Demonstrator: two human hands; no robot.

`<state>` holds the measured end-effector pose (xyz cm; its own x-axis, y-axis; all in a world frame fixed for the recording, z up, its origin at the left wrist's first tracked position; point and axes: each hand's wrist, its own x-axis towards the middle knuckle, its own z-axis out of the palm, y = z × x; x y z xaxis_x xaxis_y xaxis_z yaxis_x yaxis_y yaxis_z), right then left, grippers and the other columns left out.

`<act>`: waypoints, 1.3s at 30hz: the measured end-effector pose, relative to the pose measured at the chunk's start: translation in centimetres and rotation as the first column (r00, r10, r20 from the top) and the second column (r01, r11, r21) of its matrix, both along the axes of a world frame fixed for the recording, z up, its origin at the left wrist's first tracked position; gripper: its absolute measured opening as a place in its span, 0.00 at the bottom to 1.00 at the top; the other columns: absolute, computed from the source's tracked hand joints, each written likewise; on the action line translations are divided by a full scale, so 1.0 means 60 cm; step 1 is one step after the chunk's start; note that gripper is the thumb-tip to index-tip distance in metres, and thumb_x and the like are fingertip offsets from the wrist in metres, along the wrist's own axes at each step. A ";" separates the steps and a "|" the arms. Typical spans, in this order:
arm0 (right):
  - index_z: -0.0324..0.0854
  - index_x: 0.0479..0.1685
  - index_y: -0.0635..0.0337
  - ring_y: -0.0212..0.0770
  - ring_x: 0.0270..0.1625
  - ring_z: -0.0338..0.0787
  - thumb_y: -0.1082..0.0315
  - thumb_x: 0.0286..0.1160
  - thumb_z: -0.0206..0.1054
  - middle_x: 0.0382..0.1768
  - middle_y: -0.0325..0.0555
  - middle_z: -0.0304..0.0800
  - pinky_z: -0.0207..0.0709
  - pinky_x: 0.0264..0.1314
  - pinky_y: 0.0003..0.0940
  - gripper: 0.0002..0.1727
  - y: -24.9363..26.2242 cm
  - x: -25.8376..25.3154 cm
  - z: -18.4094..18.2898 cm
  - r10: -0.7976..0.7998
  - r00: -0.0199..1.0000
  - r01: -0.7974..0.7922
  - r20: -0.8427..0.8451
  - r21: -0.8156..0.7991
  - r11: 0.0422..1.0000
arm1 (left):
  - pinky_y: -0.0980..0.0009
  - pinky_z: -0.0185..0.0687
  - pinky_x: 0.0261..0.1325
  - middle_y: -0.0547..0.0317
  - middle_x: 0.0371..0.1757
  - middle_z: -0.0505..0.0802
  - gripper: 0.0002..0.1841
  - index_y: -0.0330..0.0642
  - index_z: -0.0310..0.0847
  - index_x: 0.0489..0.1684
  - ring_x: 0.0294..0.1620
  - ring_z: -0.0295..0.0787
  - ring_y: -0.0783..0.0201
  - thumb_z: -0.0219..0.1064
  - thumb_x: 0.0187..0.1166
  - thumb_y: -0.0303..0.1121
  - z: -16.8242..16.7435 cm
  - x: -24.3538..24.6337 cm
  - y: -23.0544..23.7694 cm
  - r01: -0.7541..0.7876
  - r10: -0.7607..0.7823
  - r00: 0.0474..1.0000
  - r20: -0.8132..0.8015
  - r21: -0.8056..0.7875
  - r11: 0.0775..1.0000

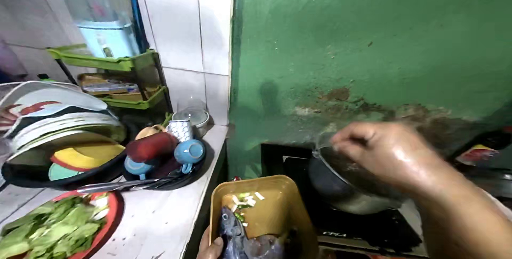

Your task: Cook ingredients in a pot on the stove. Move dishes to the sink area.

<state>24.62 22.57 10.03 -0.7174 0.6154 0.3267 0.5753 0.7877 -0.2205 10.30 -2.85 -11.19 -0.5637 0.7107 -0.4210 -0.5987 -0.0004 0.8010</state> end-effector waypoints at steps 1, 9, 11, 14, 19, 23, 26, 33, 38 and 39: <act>0.93 0.40 0.54 0.43 0.40 0.93 0.72 0.77 0.72 0.37 0.42 0.94 0.88 0.46 0.50 0.05 -0.030 -0.016 -0.031 0.160 0.987 -0.160 -0.010 -0.021 0.987 | 0.51 0.92 0.48 0.41 0.68 0.80 0.33 0.47 0.34 0.93 0.55 0.91 0.51 0.43 0.88 0.38 0.001 -0.004 -0.007 0.005 -0.005 1.000 -0.011 -0.002 1.000; 0.85 0.69 0.59 0.60 0.62 0.92 0.75 0.80 0.62 0.59 0.60 0.91 0.83 0.65 0.60 0.20 -0.158 -0.145 -0.270 0.388 0.895 -0.320 0.222 -0.287 0.903 | 0.50 0.92 0.54 0.41 0.72 0.80 0.34 0.46 0.38 0.93 0.61 0.89 0.51 0.46 0.86 0.37 -0.007 -0.031 -0.062 0.026 -0.024 0.997 -0.076 0.021 0.999; 0.83 0.74 0.56 0.59 0.63 0.91 0.73 0.81 0.62 0.62 0.59 0.90 0.82 0.68 0.58 0.23 -0.165 -0.162 -0.289 0.397 0.894 -0.318 0.208 -0.328 0.889 | 0.51 0.92 0.54 0.42 0.74 0.79 0.34 0.47 0.40 0.93 0.62 0.88 0.51 0.48 0.86 0.38 -0.011 -0.035 -0.074 0.032 -0.030 0.997 -0.077 0.024 0.999; 0.76 0.82 0.52 0.61 0.72 0.83 0.64 0.83 0.65 0.69 0.61 0.84 0.73 0.77 0.57 0.27 -0.184 -0.191 -0.286 0.406 0.868 -0.245 0.288 -0.462 0.852 | 0.53 0.92 0.54 0.43 0.76 0.77 0.36 0.47 0.41 0.93 0.64 0.87 0.53 0.50 0.84 0.39 -0.017 -0.044 -0.087 0.039 -0.037 0.993 -0.112 0.018 0.999; 0.72 0.86 0.47 0.61 0.75 0.79 0.58 0.74 0.74 0.71 0.60 0.81 0.72 0.77 0.58 0.36 -0.212 -0.220 -0.275 0.430 0.824 -0.200 0.369 -0.520 0.830 | 0.59 0.90 0.52 0.47 0.73 0.81 0.36 0.47 0.46 0.92 0.60 0.88 0.59 0.52 0.83 0.42 -0.027 -0.054 -0.104 0.053 -0.050 0.986 -0.158 0.013 0.999; 0.69 0.88 0.43 0.58 0.72 0.82 0.54 0.68 0.79 0.74 0.57 0.79 0.77 0.72 0.59 0.43 -0.223 -0.223 -0.266 0.427 0.823 -0.155 0.375 -0.575 0.804 | 0.59 0.88 0.62 0.49 0.74 0.81 0.33 0.44 0.49 0.91 0.66 0.86 0.61 0.53 0.84 0.39 -0.040 -0.055 -0.112 0.050 -0.036 0.982 -0.184 0.075 0.996; 0.64 0.91 0.41 0.60 0.70 0.82 0.61 0.72 0.75 0.74 0.61 0.77 0.77 0.71 0.58 0.42 -0.227 -0.221 -0.269 0.483 0.777 -0.207 0.404 -0.561 0.802 | 0.58 0.88 0.63 0.48 0.75 0.81 0.34 0.44 0.48 0.91 0.66 0.86 0.60 0.54 0.83 0.37 -0.043 -0.057 -0.113 0.054 -0.035 0.981 -0.190 0.096 0.994; 0.78 0.81 0.40 0.59 0.68 0.85 0.66 0.81 0.65 0.68 0.57 0.83 0.79 0.68 0.58 0.27 -0.234 -0.214 -0.306 0.518 0.779 -0.351 0.354 -0.438 0.828 | 0.58 0.90 0.61 0.48 0.74 0.82 0.34 0.44 0.48 0.92 0.64 0.88 0.60 0.54 0.85 0.38 -0.038 -0.051 -0.117 0.090 -0.072 0.977 -0.201 0.078 0.993; 0.86 0.67 0.52 0.55 0.66 0.87 0.63 0.84 0.62 0.62 0.54 0.88 0.81 0.67 0.54 0.17 -0.222 -0.203 -0.313 0.471 0.813 -0.333 0.341 -0.392 0.858 | 0.58 0.90 0.57 0.49 0.73 0.82 0.34 0.46 0.49 0.91 0.63 0.88 0.59 0.54 0.85 0.39 -0.032 -0.042 -0.112 0.073 -0.064 0.987 -0.150 0.055 0.996; 0.86 0.64 0.55 0.55 0.65 0.87 0.64 0.84 0.62 0.60 0.54 0.88 0.81 0.67 0.54 0.16 -0.221 -0.201 -0.312 0.463 0.817 -0.321 0.343 -0.396 0.860 | 0.59 0.90 0.55 0.49 0.72 0.82 0.34 0.47 0.49 0.91 0.61 0.88 0.59 0.54 0.84 0.41 -0.031 -0.041 -0.110 0.081 -0.074 0.985 -0.155 0.037 0.996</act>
